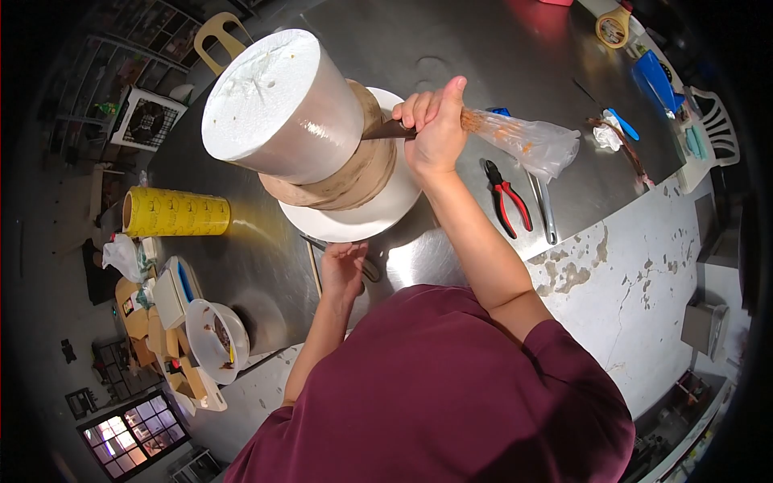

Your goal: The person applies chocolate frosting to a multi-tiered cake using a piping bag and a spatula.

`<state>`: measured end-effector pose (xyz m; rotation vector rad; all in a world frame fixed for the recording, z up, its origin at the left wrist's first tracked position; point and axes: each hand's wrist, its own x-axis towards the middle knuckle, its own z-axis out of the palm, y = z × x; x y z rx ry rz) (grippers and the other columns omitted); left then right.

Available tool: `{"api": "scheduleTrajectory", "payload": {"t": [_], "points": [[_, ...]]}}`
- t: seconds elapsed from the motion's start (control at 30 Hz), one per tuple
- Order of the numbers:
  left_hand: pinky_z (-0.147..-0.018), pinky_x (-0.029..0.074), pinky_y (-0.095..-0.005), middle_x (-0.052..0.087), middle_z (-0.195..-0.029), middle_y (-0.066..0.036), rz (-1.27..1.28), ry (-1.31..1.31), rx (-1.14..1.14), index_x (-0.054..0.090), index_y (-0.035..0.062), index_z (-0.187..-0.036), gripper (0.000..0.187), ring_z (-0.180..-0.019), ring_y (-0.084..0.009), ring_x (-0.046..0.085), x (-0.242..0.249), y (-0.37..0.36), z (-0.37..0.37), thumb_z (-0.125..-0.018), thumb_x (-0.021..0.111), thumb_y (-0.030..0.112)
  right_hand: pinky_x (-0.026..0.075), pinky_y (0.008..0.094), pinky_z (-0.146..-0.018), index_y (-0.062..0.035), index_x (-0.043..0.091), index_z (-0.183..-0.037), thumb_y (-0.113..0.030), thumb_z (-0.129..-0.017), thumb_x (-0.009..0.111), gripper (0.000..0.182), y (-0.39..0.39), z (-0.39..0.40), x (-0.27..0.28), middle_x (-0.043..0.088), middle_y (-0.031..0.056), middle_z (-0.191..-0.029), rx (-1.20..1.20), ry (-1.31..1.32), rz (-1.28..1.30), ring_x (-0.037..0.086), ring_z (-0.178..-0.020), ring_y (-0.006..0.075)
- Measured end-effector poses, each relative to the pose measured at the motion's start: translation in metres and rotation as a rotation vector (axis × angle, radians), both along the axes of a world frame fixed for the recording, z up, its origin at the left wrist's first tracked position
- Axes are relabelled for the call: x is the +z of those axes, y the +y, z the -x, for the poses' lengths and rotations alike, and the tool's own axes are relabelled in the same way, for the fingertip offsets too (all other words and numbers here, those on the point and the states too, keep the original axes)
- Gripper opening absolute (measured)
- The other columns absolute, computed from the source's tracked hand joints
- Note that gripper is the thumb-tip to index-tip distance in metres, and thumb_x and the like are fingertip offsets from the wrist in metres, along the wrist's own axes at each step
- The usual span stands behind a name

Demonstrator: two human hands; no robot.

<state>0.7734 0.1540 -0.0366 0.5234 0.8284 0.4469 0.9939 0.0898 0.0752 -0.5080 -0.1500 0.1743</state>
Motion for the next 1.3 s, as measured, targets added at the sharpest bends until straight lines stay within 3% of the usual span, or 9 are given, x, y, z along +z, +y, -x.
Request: {"api": "scheduleTrajectory", "payload": {"t": [0.13,0.43,0.83,1.13,1.3], "points": [[-0.080,0.045,-0.0362,0.059,-0.080,-0.010,-0.008,0.035,0.034,0.051,0.0037,-0.072,0.006,-0.080,-0.0243,0.056,0.008,0.000,-0.001,-0.068,0.049,0.001,0.040,0.0314,-0.046,-0.0116,0.024,-0.046,-0.049,-0.089,0.034,0.057,0.000,0.000,0.000,0.028,0.0034,-0.040,-0.002,-0.001,0.001,0.035,-0.039,0.0156],[-0.077,0.042,-0.0326,0.052,-0.074,-0.004,-0.044,0.034,0.016,0.050,0.0022,-0.090,0.020,-0.069,-0.0163,0.050,0.009,0.005,0.002,-0.071,0.048,0.003,0.037,0.0318,-0.050,-0.0122,0.024,-0.049,-0.047,-0.088,0.038,0.054,-0.001,0.000,0.002,0.024,0.0019,-0.041,-0.013,-0.010,0.004,0.031,-0.042,0.0152],[-0.078,0.040,-0.0313,0.051,-0.073,-0.002,-0.070,0.017,-0.006,0.048,0.0038,-0.096,0.023,-0.067,-0.0141,0.048,0.010,0.018,0.006,-0.073,0.044,0.006,0.039,0.0313,-0.046,-0.0114,0.024,-0.045,-0.047,-0.089,0.034,0.058,-0.001,-0.003,0.000,0.028,0.0037,-0.040,-0.021,0.012,-0.015,0.035,-0.039,0.0159],[-0.071,0.038,-0.0274,0.037,-0.055,0.004,-0.094,0.051,0.044,0.045,0.0054,-0.093,0.023,-0.056,-0.0105,0.041,0.023,0.023,0.004,-0.070,0.044,0.005,0.038,0.0315,-0.048,-0.0123,0.024,-0.047,-0.048,-0.088,0.037,0.055,-0.001,-0.002,0.002,0.026,0.0024,-0.040,-0.014,0.009,-0.008,0.032,-0.040,0.0154],[-0.066,0.037,-0.0266,0.035,-0.054,0.005,-0.096,0.067,0.088,0.043,0.0044,-0.100,0.032,-0.053,-0.0099,0.039,0.024,0.031,0.004,-0.068,0.043,0.004,0.040,0.0315,-0.046,-0.0119,0.024,-0.045,-0.049,-0.088,0.035,0.058,-0.001,-0.003,0.000,0.028,0.0034,-0.040,-0.015,0.006,-0.014,0.035,-0.039,0.0157]]}}
